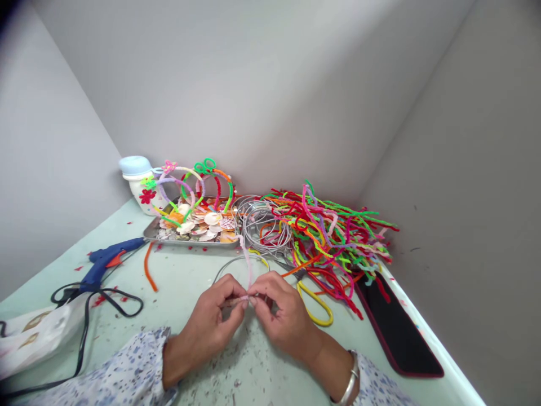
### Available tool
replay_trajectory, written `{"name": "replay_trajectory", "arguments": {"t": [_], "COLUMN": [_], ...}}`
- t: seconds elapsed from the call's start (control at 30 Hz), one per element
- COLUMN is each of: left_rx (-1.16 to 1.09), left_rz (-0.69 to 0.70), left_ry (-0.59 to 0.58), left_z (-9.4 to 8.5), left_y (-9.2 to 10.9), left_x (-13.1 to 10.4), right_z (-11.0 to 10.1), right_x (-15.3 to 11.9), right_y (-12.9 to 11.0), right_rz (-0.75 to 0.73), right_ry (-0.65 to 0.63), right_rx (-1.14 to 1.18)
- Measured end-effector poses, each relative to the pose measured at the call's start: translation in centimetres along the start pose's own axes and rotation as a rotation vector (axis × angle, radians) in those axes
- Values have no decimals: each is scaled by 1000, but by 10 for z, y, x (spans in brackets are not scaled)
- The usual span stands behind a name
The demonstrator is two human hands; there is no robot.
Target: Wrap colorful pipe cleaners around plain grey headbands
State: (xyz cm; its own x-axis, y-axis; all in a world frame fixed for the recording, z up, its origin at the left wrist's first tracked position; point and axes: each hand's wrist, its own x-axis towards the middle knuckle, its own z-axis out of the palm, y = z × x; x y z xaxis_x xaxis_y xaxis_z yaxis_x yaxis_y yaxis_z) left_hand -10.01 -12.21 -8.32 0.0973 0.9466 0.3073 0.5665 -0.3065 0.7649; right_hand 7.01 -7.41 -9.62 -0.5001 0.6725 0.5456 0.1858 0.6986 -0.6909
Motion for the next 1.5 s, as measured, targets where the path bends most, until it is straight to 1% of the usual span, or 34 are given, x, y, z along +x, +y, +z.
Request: {"name": "replay_trajectory", "arguments": {"t": [0.4,0.57,0.97,1.33,1.5], "left_rx": [-36,-33,-34,33,59], "left_rz": [19,41,98,152,177], "left_ry": [35,56,61,54,47], "left_z": [-3,-2,-3,-5,-5], "left_y": [3,3,3,3,0], "left_x": [1,-1,-2,-3,-1], "right_z": [-1,0,-1,-2,-2], "right_x": [1,1,1,1,0], "right_y": [0,2,1,-1,-1], "right_rz": [-101,-111,-131,-92,-63], "right_ry": [56,66,86,14,-33], "right_rx": [-84,-119,-151,-217,-226]}}
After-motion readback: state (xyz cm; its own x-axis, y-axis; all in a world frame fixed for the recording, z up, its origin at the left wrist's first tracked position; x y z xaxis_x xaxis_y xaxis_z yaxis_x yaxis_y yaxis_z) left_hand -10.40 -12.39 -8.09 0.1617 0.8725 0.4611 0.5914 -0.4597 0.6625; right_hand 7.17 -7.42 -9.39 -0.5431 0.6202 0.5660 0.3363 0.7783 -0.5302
